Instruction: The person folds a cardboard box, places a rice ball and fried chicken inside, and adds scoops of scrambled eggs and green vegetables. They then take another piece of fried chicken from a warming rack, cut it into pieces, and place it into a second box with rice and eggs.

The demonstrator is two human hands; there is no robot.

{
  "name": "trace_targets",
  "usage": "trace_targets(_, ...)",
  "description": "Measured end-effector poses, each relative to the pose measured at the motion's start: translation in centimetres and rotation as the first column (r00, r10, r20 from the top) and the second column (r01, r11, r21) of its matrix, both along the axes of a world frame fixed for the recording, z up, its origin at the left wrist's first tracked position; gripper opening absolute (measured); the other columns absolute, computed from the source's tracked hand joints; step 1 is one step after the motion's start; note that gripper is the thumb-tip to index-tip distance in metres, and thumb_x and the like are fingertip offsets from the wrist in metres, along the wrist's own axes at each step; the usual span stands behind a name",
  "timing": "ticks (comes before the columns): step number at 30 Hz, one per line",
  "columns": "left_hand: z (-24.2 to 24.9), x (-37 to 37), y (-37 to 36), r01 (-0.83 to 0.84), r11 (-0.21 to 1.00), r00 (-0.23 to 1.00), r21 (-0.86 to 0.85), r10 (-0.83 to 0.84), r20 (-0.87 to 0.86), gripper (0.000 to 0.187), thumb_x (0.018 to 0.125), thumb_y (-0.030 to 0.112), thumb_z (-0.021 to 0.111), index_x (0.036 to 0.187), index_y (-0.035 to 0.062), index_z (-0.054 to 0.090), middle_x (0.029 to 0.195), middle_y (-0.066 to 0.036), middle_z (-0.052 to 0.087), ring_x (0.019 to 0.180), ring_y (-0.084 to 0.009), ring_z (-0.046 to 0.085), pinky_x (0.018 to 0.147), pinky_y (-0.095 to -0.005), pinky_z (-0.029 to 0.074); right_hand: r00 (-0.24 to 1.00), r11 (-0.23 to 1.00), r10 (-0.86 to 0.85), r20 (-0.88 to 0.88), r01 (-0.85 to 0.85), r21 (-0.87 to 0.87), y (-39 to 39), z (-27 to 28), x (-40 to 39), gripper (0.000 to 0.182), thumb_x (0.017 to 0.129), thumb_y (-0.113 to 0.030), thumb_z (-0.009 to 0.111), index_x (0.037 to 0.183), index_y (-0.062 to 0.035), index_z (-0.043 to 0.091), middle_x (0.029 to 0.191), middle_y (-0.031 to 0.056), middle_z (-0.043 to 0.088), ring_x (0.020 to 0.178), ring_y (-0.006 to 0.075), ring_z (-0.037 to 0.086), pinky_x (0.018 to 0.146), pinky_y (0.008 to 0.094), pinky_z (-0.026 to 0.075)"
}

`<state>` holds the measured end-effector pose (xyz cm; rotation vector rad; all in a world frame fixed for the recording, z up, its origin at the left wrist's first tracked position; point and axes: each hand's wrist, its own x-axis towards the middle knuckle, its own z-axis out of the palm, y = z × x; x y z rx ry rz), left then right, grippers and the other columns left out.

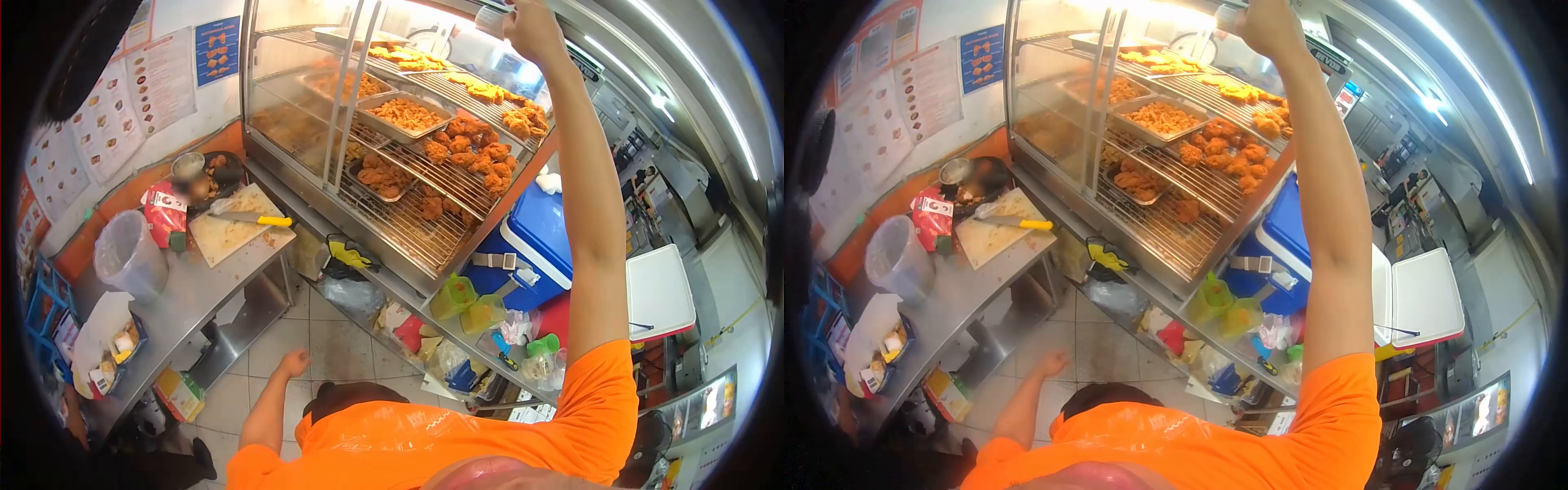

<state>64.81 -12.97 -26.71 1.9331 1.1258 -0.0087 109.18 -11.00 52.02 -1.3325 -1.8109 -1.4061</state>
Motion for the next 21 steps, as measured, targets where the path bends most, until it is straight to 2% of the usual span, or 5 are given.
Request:
trace_targets(3,15.4,7.4,5.0,0.200,0.970,0.856,0.136,-0.240,0.457,0.040,0.089,0.031,0.067,0.119,0.0039,0.066,0.115,-0.017,0.070,0.107,-0.0294,0.067,0.093,-0.0395,0.051,0.950,0.952,-0.279,-0.144,0.254,-0.168,-0.1,0.7,-0.8,0.029,0.079,-0.002,0.055,0.103,-0.0038,0.070,0.101,0.0223,0.069,0.099,0.0398,0.064,0.088,0.0462,0.051)
trace_targets(6,30.9,13.9,11.3,0.302,0.752,0.817,0.586,-0.521,0.247,0.027,0.088,0.022,0.063,0.108,0.0050,0.069,0.103,-0.017,0.071,0.096,-0.0351,0.068,0.083,-0.0419,0.054,0.883,0.877,-0.460,-0.096,0.434,-0.205,-1.1,1.3,0.0,0.027,0.078,-0.006,0.056,0.099,-0.0047,0.073,0.096,0.0223,0.070,0.091,0.0399,0.067,0.085,0.0460,0.052)
trace_targets(7,35.3,16.0,12.2,0.110,0.751,0.787,0.651,-0.466,0.404,0.024,0.088,0.021,0.064,0.106,0.0049,0.069,0.102,-0.017,0.071,0.093,-0.0331,0.069,0.081,-0.0402,0.054,0.877,0.875,-0.462,-0.129,0.428,-0.224,-2.2,1.5,0.4,0.026,0.078,-0.007,0.056,0.097,-0.0037,0.074,0.097,0.0228,0.070,0.092,0.0399,0.067,0.086,0.0457,0.052)
trace_targets(11,52.1,24.1,12.8,0.106,0.911,0.542,0.399,-0.390,0.745,0.041,0.095,0.020,0.062,0.132,0.0022,0.055,0.084,-0.007,0.067,0.078,-0.0148,0.063,0.072,-0.0318,0.051,0.889,0.922,-0.382,-0.251,0.346,-0.175,-6.4,1.0,1.7,0.024,0.077,-0.006,0.055,0.091,-0.0010,0.075,0.098,0.0240,0.070,0.095,0.0397,0.067,0.085,0.0447,0.052)
trace_targets(21,67.7,39.9,8.2,0.296,0.781,-0.012,0.551,-0.573,0.819,0.069,0.095,0.014,0.065,0.152,0.0061,0.027,0.093,-0.008,0.067,0.077,-0.0131,0.063,0.066,-0.0273,0.052,0.930,0.958,-0.174,-0.324,0.085,-0.273,-10.1,0.7,3.9,0.033,0.074,0.005,0.049,0.098,0.0030,0.072,0.094,0.0234,0.071,0.090,0.0352,0.068,0.084,0.0399,0.053)
